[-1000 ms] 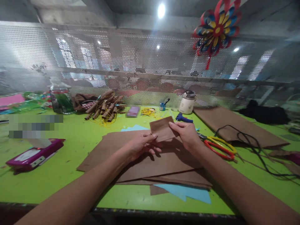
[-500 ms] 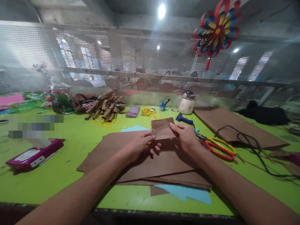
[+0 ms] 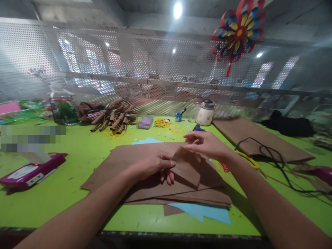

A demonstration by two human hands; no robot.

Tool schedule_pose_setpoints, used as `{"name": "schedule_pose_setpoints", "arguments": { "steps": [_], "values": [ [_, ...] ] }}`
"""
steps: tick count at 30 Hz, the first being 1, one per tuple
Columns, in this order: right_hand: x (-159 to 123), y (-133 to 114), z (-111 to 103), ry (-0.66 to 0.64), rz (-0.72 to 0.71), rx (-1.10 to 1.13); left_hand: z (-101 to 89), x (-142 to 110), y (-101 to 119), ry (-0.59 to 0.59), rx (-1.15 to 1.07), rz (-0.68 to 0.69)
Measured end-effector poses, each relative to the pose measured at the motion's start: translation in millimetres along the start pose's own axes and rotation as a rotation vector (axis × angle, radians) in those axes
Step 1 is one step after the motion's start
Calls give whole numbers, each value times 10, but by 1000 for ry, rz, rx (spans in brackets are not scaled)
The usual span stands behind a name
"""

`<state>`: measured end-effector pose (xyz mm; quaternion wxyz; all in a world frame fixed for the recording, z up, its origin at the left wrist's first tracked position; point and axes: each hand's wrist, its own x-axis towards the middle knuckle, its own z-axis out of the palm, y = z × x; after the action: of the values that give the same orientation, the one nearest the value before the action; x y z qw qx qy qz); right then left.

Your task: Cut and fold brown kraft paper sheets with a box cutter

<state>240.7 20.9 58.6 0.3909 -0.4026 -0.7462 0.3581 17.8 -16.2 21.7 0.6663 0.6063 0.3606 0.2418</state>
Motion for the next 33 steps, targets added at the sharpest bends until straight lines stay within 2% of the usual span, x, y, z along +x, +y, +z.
{"name": "schedule_pose_setpoints", "arguments": {
  "steps": [3, 5, 13, 17, 20, 26, 33],
  "values": [
    [-71, -101, 19, -311, 53, -108, 48, -25, 9, -34, -4, -25],
    [-86, -106, 78, -394, 72, -89, 66, -30, 15, -38, 21, -20],
    [-30, 60, 207, -302, 134, 80, 67, -22, 71, -70, 172, 33],
    [-19, 92, 220, -248, 156, 128, 86, 8, 78, 12, 223, 86],
    [-17, 99, 226, -267, 150, 140, 91, 20, 56, 67, 200, 102],
    [-40, 77, 217, -264, 130, 117, 71, -8, 60, 77, 196, 89],
    [-42, 65, 215, -252, 239, 299, 2, -14, 72, 84, 332, 141]
  ]
}}
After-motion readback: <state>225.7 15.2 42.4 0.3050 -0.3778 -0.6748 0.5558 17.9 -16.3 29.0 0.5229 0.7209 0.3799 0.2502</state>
